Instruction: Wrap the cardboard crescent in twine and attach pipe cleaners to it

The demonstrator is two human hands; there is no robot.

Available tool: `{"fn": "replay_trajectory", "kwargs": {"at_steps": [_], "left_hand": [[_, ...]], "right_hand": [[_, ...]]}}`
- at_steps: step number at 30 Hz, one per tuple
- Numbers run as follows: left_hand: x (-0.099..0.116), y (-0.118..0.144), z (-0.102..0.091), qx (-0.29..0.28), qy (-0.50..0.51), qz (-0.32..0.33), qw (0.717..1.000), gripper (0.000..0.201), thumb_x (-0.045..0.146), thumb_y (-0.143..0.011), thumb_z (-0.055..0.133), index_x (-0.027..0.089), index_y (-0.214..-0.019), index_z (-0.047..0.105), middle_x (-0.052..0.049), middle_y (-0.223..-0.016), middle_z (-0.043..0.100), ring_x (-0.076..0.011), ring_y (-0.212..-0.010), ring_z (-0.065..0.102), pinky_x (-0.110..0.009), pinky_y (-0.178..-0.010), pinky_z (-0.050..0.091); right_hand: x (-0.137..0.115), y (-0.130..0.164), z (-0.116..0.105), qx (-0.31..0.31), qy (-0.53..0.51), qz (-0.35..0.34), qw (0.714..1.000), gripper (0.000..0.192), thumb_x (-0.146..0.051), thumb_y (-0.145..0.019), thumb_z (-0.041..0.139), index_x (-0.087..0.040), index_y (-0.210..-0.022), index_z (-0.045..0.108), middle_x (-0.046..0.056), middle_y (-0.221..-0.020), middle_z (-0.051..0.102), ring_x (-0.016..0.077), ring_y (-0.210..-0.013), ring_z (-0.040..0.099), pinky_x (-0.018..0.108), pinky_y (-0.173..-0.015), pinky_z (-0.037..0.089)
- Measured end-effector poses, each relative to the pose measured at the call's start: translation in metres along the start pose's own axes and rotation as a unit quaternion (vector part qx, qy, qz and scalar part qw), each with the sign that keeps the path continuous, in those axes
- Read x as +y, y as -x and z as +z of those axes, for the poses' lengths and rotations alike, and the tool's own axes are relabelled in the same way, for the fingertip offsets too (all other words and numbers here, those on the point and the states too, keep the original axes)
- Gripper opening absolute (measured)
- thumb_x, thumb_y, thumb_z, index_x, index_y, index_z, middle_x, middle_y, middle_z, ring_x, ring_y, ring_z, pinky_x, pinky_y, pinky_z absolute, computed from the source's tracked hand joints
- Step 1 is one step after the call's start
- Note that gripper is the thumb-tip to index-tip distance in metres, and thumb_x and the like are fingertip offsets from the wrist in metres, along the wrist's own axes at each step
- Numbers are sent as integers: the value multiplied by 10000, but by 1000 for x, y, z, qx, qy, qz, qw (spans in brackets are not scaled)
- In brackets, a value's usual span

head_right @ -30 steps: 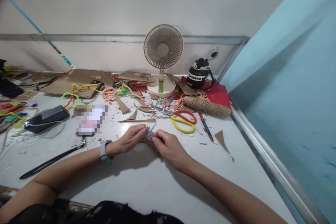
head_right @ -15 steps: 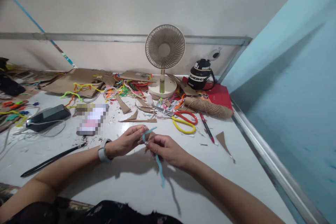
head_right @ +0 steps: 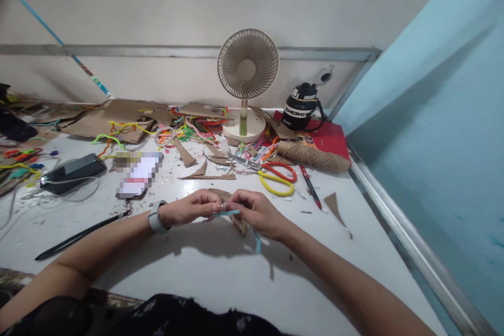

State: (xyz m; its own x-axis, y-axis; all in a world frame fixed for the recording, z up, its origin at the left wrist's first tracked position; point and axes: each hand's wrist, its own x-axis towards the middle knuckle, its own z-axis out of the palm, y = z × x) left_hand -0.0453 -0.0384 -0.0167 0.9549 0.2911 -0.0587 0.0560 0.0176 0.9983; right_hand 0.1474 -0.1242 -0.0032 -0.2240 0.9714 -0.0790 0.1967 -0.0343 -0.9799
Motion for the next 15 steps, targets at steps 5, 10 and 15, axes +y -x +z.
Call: {"fn": "replay_trajectory", "kwargs": {"at_steps": [5, 10, 15], "left_hand": [[-1, -2, -1, -26, -16, -12, 999, 506, 597, -858, 536, 139, -644, 509, 29, -603, 433, -79, -569, 362, -221, -534, 298], [2, -4, -1, -56, -64, -12, 996, 510, 590, -874, 510, 144, -627, 510, 33, -572, 431, -79, -553, 363, -226, -528, 290], [3, -7, 1, -40, -101, -14, 994, 528, 622, -859, 509, 146, -632, 508, 34, -569, 431, -79, -543, 360, -225, -525, 300]], "right_hand": [[2, 0, 1, 17, 19, -14, 1000, 434, -601, -801, 604, -171, -752, 596, -17, -653, 509, 111, -606, 426, 236, -548, 339], [3, 1, 0, 1, 22, -3, 1000, 417, -577, -814, 599, -163, -766, 599, -14, -651, 516, 109, -608, 423, 232, -542, 336], [0, 0, -2, 35, 103, -48, 993, 374, -522, -861, 565, -169, -746, 618, 1, -657, 549, 121, -629, 453, 242, -566, 369]]}}
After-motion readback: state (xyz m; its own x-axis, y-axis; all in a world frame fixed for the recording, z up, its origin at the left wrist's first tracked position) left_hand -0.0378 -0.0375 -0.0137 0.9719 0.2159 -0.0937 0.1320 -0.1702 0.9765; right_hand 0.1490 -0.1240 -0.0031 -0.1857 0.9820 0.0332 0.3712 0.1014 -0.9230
